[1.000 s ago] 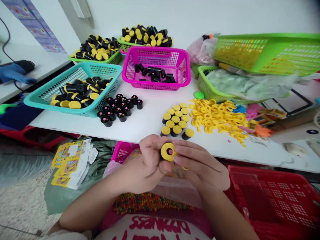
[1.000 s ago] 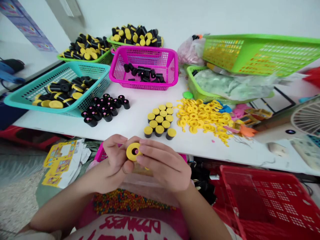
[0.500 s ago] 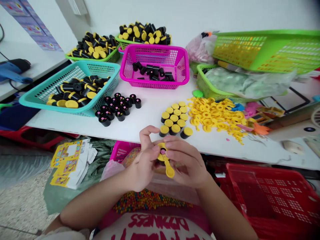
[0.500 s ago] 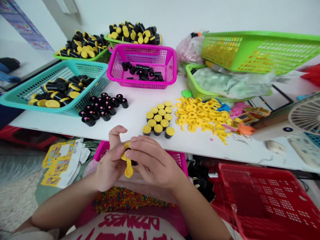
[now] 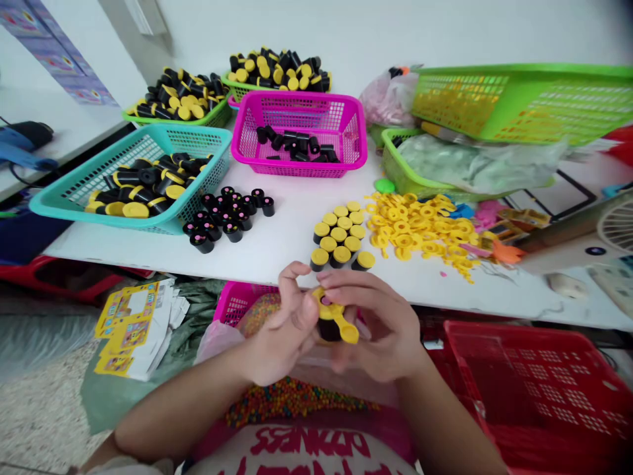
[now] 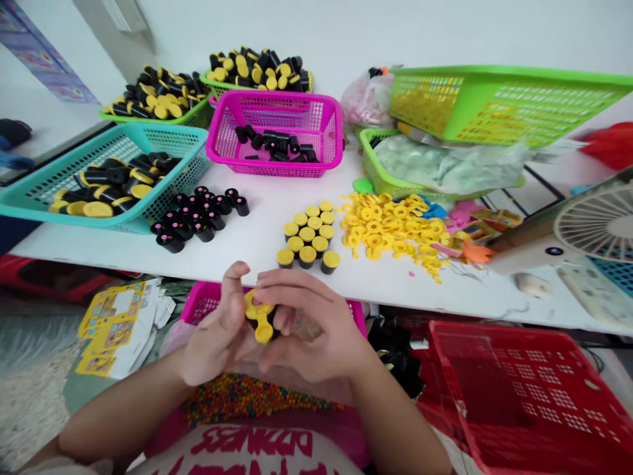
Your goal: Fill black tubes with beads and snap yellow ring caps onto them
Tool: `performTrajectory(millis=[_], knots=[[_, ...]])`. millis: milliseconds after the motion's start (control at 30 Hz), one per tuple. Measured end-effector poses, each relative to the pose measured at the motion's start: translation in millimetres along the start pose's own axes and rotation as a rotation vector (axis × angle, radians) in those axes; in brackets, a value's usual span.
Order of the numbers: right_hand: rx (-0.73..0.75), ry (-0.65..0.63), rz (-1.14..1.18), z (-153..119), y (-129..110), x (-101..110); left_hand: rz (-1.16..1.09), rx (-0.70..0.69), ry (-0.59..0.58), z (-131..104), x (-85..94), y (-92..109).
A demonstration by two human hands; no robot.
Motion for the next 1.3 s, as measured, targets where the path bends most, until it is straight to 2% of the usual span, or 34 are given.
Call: performTrajectory(millis=[67, 133, 233, 300, 333, 400, 500, 567, 633, 700, 767, 833, 933, 1033, 1200, 1267, 1300], knots=[[-0.053, -0.003, 0.197, 2, 4, 1, 0.309, -0.141, -0.088, -2, 3.9, 10], [-0.161, 0.052, 0.399, 3, 10, 0, 0.638, -0.255, -0.183, -3, 5.2, 21], [-0.556, 0.026, 0.769, -5, 28, -16, 1.186, -0.435, -0.209, -2, 4.4, 37], [-0.777, -0.054, 0.933, -13, 33, -28, 1.371, -0.54, -0.148, -3, 3.5, 48], [-0.838, -0.072, 0.963, -16, 35, -31, 1.411, -0.564, -0.132, -3, 2.8, 51], [-0.859, -0.042, 0.939, -19, 37, -31, 1.426, -0.535, -0.146, -3, 2.0, 52], [-0.727, 0.015, 0.799, -18, 38, -25, 1.354, -0.38, -0.221, -3, 2.6, 46], [-0.606, -0.011, 0.682, -14, 35, -22, 1.299, -0.311, -0.196, -3, 4.8, 43], [-0.507, -0.025, 0.527, -10, 35, -14, 1.287, -0.254, -0.067, 0, 11.7, 41], [-0.451, 0.09, 0.253, -8, 41, 8, 1.281, -0.212, 0.132, 2, 24.6, 39], [-0.45, 0.287, -0.155, -12, 51, 40, 1.244, -0.159, 0.305, 4, 41.8, 33], [-0.517, 0.41, -0.571, -22, 64, 69, 1.2, -0.037, 0.399, 6, 60.2, 22], [-0.669, 0.375, -0.933, -36, 90, 93, 1.15, 0.209, 0.432, 13, 79.0, 4], [-0.761, 0.279, -1.05, -44, 110, 97, 1.052, 0.256, 0.427, 24, 78.5, -5], [-0.724, 0.188, -1.055, -38, 116, 91, 0.921, 0.265, 0.319, 39, 69.6, -11], [-0.718, 0.179, -1.049, -37, 114, 92, 0.988, 0.241, 0.382, 39, 75.9, -1], [-0.724, 0.193, -1.048, -37, 113, 94, 1.073, 0.236, 0.477, 36, 82.5, 8]])
Point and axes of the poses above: each hand's wrist, its own z-axis towards the middle knuckle, its own x-axis out of the back of the hand, y = z × x, the point moved 5 cm from there along z, towards the middle knuckle, and after that the axes turned 3 degrees about -y, right-handed, at the moved point
